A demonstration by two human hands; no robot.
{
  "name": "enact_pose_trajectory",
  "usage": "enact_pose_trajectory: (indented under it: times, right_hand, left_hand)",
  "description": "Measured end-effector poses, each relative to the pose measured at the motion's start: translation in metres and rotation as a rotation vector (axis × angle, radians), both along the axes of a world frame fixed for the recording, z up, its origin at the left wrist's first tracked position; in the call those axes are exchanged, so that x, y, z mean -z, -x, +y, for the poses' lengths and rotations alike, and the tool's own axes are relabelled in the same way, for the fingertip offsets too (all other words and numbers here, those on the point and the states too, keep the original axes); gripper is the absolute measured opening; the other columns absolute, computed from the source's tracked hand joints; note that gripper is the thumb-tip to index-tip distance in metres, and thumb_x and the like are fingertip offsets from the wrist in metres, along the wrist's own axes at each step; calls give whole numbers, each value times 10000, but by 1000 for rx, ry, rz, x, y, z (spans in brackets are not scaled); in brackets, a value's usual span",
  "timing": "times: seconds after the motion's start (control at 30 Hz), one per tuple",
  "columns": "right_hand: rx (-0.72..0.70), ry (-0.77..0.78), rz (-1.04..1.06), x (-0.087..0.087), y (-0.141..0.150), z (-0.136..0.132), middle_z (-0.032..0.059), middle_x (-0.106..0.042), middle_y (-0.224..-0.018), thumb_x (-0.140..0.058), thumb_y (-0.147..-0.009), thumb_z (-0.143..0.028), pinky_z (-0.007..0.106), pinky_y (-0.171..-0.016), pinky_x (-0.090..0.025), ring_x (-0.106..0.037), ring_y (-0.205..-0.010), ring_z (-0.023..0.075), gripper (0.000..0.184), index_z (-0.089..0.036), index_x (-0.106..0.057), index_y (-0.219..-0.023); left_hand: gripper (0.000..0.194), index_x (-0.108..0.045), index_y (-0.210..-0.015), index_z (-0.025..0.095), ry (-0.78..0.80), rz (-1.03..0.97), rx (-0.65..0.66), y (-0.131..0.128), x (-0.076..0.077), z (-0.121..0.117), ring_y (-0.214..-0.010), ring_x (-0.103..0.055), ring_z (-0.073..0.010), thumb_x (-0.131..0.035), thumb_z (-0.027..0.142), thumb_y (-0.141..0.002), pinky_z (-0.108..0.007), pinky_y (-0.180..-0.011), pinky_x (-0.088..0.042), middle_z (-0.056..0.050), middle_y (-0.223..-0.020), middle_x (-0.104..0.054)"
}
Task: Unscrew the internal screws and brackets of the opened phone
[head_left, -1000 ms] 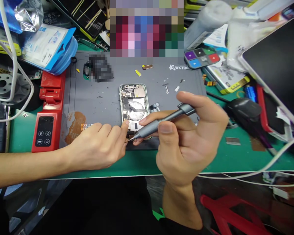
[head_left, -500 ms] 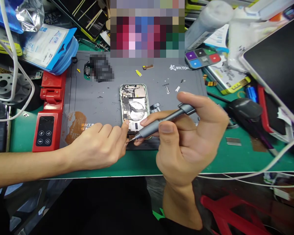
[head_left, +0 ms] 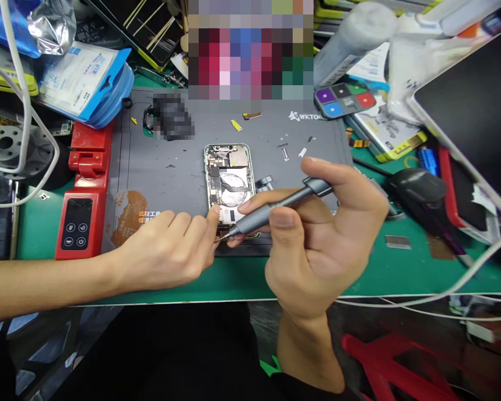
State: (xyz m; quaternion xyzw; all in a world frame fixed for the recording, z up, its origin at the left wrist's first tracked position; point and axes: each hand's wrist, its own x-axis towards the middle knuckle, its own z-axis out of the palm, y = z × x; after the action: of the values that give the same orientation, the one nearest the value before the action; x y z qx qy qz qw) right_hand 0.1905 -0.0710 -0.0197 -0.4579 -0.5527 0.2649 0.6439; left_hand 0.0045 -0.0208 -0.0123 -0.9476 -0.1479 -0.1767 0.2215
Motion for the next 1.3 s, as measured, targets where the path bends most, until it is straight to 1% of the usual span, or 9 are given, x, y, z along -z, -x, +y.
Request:
enact_pose_trajectory:
  times: [0.1, 0.3, 0.53, 0.7, 0.93, 1.07, 1.17, 1.3]
  right_hand:
    - [-16, -7, 3, 0, -1, 0, -25, -800, -992, -603, -991, -127, 305, -561, -699, -732, -608, 121, 408, -307, -566, -1355]
    - [22, 2, -2, 0, -1, -2, -3, -810, -969, -605, -1013, -211, 305, -542, -686, -748, -629, 144, 353, -316, -579, -1349]
    - [37, -22, 0, 0, 1, 0, -15, -796, -937, -608, -1003, -179, 268, -528, -677, -718, -565, 116, 355, -287, -590, -1341]
    - [83, -33, -28, 0, 2, 2, -35, -788, -906, -608, -999, -177, 266, -525, -679, -739, -602, 129, 364, -329, -601, -1329]
    - [56, -23, -27, 0, 1, 2, -35, -781, -911, -597, -1002, -165, 268, -526, -680, -725, -580, 124, 373, -329, -589, -1338]
    - [64, -34, -28, 0, 1, 1, -30, -781, -905, -603, -998, -165, 262, -517, -672, -735, -600, 133, 371, -320, -592, -1335]
    - [74, -33, -44, 1, 1, 1, -27, -793, -929, -596, -1000, -163, 264, -537, -677, -745, -616, 136, 381, -325, -588, -1345]
    - [58, -47, -57, 1, 1, 2, -26, -802, -946, -601, -1001, -170, 256, -535, -673, -738, -596, 127, 385, -320, -581, -1354]
  left_hand:
    - [390, -726, -1200, -23, 4, -5, -4, 0, 0, 0, -506, -485, -130, -632, 294, -993, -306, -456, -332, 39, -617, -495]
    - [372, -734, -1193, -20, 1, -12, -2, 1, 2, 0, -491, -481, -125, -627, 276, -995, -296, -441, -339, 43, -606, -486]
    - [378, -724, -1202, -29, 16, -18, 2, 0, 3, 1, -492, -494, -134, -610, 270, -1001, -296, -426, -361, 38, -616, -494]
    - [372, -726, -1196, -35, 22, -22, 7, 1, 3, 0, -488, -493, -132, -611, 259, -999, -294, -423, -363, 40, -611, -485]
    - [377, -727, -1203, -27, 25, -14, 6, 0, 2, -1, -491, -502, -131, -596, 272, -1014, -294, -427, -362, 33, -617, -500]
    - [374, -724, -1203, -26, 16, -6, 2, 0, 2, 0, -495, -500, -127, -597, 270, -1014, -291, -429, -360, 36, -616, -500]
    - [380, -715, -1209, -33, 13, -9, 4, 1, 2, 0, -500, -499, -129, -591, 269, -1015, -292, -430, -362, 36, -617, -503]
    - [384, -708, -1208, -41, 21, -10, 7, 1, 3, -1, -501, -497, -131, -591, 269, -1014, -293, -429, -366, 37, -618, -503]
